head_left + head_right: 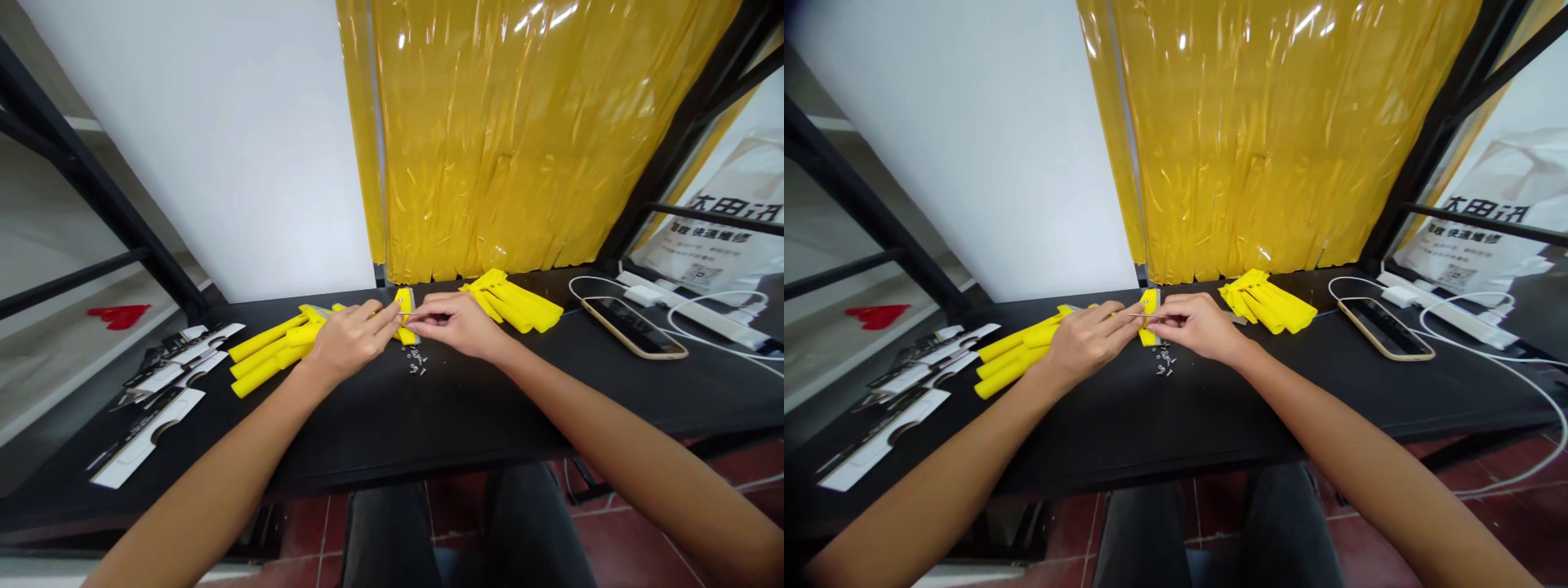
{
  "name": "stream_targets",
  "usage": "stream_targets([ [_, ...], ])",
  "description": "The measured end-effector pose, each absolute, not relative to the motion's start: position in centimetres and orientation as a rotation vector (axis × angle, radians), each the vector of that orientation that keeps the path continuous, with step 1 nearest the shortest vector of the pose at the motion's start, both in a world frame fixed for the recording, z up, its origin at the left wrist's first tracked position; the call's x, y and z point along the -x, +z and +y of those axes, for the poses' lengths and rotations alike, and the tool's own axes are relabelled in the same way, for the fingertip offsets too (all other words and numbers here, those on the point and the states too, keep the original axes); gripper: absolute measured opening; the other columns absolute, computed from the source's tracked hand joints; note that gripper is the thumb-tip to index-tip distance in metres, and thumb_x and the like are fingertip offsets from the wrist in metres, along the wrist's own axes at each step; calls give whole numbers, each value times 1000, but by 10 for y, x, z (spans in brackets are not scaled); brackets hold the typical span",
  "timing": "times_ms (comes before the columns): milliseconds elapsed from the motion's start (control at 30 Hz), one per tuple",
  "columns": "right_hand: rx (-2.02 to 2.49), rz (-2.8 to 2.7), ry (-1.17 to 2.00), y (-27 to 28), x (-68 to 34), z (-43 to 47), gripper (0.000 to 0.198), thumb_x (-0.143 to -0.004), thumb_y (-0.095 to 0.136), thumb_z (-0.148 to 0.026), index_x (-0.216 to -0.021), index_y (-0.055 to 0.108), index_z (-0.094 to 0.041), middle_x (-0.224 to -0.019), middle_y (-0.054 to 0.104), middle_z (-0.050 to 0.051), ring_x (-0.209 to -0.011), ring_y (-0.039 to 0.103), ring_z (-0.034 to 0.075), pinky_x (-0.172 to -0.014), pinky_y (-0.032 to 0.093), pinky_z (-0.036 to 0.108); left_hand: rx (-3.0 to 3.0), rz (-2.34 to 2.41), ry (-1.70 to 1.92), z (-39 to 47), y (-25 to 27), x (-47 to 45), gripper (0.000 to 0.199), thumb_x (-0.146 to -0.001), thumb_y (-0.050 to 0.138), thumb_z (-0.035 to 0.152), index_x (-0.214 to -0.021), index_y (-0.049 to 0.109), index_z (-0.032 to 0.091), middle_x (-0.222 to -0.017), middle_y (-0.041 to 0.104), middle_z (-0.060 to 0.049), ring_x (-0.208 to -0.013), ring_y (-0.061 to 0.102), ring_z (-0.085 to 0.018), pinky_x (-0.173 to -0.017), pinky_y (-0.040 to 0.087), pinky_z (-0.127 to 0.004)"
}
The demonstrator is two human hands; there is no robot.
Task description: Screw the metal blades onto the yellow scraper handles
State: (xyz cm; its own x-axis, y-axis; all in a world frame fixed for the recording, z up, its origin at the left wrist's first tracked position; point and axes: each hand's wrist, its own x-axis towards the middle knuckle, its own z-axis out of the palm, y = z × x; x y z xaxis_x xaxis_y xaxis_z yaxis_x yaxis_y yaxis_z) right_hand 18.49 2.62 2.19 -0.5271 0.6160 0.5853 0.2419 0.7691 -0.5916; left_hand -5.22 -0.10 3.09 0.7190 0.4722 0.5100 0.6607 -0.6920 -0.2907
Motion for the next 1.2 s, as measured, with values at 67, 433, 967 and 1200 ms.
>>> stream_targets([
  [67,697,-2105,650,22,-184,27,19,-86,70,-37,-84,75,-19,-69,56,-1,-64,48,12,-61,38,26,2457,-862,-521,-4,32,48,33,-102,42,15,-120,69,19,-124,72,-12,-98,65,-25,-71,52,-38],
  [433,902,-1936,1127,12,-179,33,14,-75,76,-31,-76,74,-17,-72,70,0,-69,59,13,-70,46,29,2358,-761,-374,-4,24,39,34,-100,40,9,-116,70,16,-123,71,-13,-93,65,-23,-66,53,-34],
  [967,1015,-1574,1594,10,-176,36,39,-60,91,-28,-78,58,-20,-57,45,-9,-46,28,4,-38,15,20,2471,-800,-511,0,18,39,31,-101,43,11,-114,70,15,-120,73,-13,-95,65,-24,-68,52,-35],
  [1200,1022,-1301,1858,10,-173,34,48,-62,91,-17,-80,46,-22,-54,34,-13,-43,19,1,-36,11,16,2363,-710,-483,1,17,40,30,-100,45,9,-116,69,15,-118,73,-12,-93,66,-23,-65,51,-35],
])
